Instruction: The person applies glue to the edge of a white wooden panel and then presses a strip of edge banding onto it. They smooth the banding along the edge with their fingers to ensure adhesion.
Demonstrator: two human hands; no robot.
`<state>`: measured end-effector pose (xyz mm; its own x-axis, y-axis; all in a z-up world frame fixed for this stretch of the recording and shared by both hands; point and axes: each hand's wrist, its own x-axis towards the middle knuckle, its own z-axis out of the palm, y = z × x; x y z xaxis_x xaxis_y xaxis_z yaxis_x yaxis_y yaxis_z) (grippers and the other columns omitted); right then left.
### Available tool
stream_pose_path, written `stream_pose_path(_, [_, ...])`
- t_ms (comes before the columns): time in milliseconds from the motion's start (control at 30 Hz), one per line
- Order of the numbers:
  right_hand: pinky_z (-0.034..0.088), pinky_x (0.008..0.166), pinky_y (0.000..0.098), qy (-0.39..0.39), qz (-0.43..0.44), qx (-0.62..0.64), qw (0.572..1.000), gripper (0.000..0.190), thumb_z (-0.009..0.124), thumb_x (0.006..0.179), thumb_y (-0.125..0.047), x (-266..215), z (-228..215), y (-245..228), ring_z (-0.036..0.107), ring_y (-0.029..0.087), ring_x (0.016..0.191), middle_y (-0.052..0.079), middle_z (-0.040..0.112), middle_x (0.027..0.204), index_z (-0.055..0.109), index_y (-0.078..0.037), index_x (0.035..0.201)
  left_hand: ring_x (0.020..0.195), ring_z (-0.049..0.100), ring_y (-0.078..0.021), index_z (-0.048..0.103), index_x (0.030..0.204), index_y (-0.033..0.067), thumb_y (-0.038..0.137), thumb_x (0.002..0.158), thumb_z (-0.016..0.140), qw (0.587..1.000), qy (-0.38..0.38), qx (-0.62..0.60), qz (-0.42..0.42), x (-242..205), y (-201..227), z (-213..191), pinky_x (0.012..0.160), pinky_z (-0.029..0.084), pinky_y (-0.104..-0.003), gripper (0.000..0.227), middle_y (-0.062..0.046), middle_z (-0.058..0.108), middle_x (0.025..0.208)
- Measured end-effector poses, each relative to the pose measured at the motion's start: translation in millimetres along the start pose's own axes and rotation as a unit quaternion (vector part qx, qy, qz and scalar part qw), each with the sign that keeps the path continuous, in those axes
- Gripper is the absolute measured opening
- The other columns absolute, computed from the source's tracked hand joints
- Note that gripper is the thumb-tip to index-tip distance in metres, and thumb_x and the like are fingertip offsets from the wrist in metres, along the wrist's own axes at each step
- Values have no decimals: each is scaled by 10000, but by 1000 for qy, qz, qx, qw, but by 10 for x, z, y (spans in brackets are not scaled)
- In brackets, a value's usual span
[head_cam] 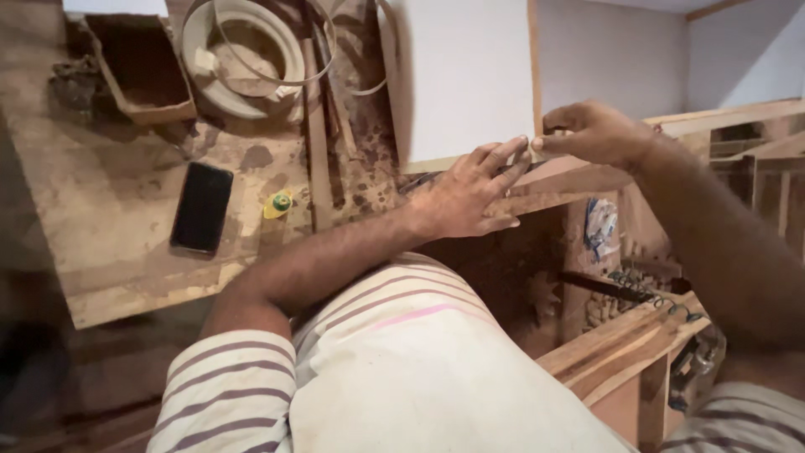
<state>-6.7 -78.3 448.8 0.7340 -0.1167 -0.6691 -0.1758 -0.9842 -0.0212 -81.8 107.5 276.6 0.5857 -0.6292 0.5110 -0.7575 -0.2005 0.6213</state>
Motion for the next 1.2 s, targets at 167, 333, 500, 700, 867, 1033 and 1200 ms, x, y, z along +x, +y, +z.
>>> stream_pose_path(167, [486,1104,484,11,5,32,999,609,731,893,-432,-77,-12,-180,674,340,1208,217,719,1278,664,-24,1340,1427,309,-426,265,1555,-36,577,899,721,1000,-12,-27,0,-5,-46,-57,1195,333,-576,1006,-270,206,1596])
stream_pose_path(333, [363,1058,557,180,22,155,971,517,635,1017,-482,-247,53,-83,497,306,1324,153,619,1381,654,-102,1367,1463,339,-410,245,1589,-35,534,875,731,994,52,-96,1,-65,-94,-8,1223,366,-538,1034,-264,211,1635])
stream_pose_path(500, [549,1009,395,310,-133,161,928,428,585,1115,-427,-23,394,241,669,254,1181,163,732,1231,729,-49,1255,1384,391,-418,264,1571,8,555,903,739,998,51,-38,17,1,-128,89,1176,373,-563,986,-249,247,1598])
stream_pose_path(700, [570,711,298,352,-129,219,901,455,557,1137,-414,288,707,453,726,167,824,100,758,987,736,4,1157,1327,405,-390,270,1585,35,563,883,769,995,90,-26,12,31,-131,237,1145,425,-548,1011,-236,263,1564])
stream_pose_path(867, [576,692,313,363,-130,191,903,451,583,1126,-416,314,708,424,728,173,782,121,764,935,759,-1,1115,1335,386,-374,271,1602,44,574,864,789,992,126,-24,16,47,-127,302,1149,437,-538,1046,-217,257,1549])
stream_pose_path(1033, [572,698,324,371,-140,160,904,459,599,1134,-426,294,681,378,726,174,787,132,774,935,775,-3,1093,1340,390,-395,314,1572,32,613,863,781,989,133,-50,43,4,-154,250,1146,418,-561,1028,-264,248,1559])
stream_pose_path(1200, [570,691,322,378,-117,162,904,459,599,1118,-434,286,694,354,727,171,768,130,766,891,776,-10,1098,1385,405,-440,371,1549,23,616,908,751,994,99,-15,54,-61,-167,203,1163,410,-573,952,-303,241,1605])
